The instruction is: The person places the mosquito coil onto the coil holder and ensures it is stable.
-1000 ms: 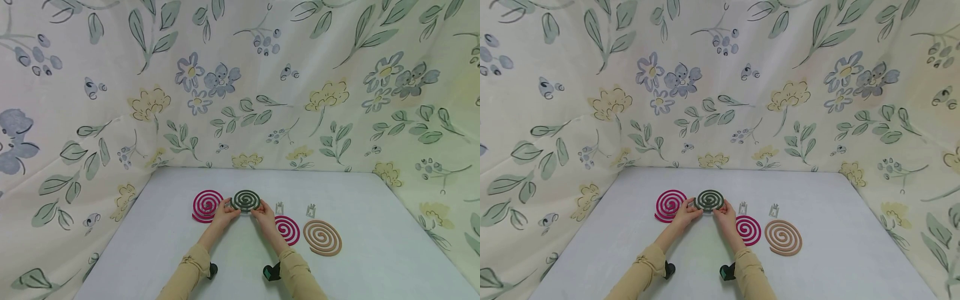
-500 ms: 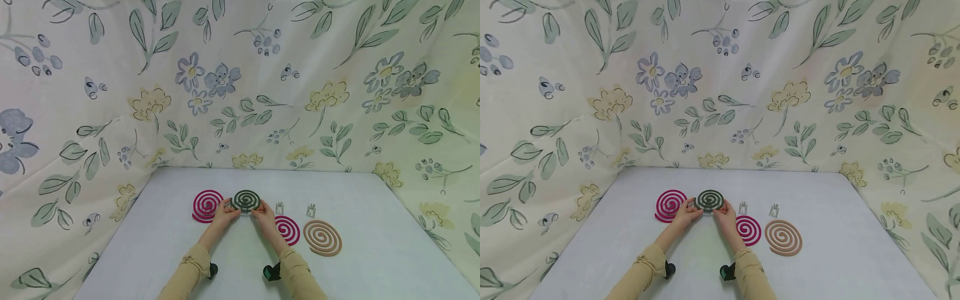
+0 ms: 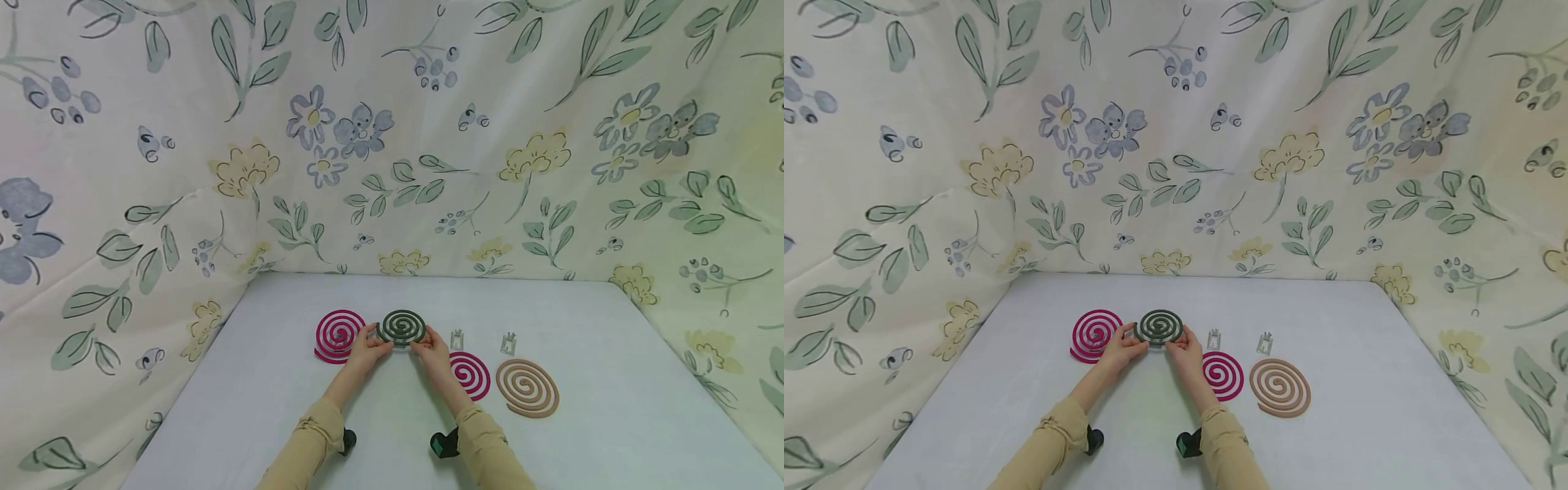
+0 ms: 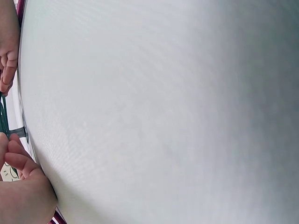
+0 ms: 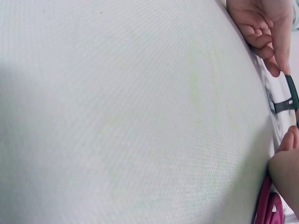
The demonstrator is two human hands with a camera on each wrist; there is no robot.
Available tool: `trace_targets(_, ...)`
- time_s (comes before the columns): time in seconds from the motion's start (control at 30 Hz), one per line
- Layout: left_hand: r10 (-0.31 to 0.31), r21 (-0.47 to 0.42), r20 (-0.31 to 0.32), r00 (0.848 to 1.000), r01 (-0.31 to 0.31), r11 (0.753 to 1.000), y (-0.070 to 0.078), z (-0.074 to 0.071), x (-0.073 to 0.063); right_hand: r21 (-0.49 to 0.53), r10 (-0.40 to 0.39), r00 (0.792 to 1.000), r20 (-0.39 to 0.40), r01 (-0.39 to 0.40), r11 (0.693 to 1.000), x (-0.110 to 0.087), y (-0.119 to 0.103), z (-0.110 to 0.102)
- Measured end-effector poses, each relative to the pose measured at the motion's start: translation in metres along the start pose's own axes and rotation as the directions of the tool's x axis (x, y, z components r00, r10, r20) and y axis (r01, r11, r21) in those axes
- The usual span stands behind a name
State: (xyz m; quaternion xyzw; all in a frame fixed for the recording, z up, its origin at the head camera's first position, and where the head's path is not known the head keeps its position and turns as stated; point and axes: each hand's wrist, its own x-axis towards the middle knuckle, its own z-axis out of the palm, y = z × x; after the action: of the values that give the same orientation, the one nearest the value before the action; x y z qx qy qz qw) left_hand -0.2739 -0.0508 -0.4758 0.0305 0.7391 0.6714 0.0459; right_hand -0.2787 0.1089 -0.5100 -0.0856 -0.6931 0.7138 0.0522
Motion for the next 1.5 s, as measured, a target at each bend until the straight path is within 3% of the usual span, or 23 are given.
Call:
trace_targets(0.07, 0.012, -0.001, 0.0, 1.0, -0.012, 1.0, -0.001, 0.0, 0.0, -0.001, -0.003, 1.0, 0.0, 0.003, 1.0, 0.0, 0.0, 0.0)
trace_targets(0.27, -0.049, -0.006, -0.002, 0.999, 0.049, 0.999, 0.002, 0.0, 0.002, -0.001, -0.003, 1.0, 0.002, 0.003, 1.0, -0.001, -0.001, 0.0)
trace_targets(0.5, -0.068, 0.022, -0.025, 0.997, 0.069, 0.997, -0.027, 0.002, 0.022, 0.006, -0.002, 1.0, 0.008, 0.002, 1.0, -0.002, -0.001, 0.0)
trace_targets(1.5, -0.092, 0.054, -0.04, 0.995, 0.094, 0.994, -0.028, 0.002, 0.022, 0.015, 0.008, 1.0, -0.007, -0.008, 1.0, 0.0, -0.002, 0.002)
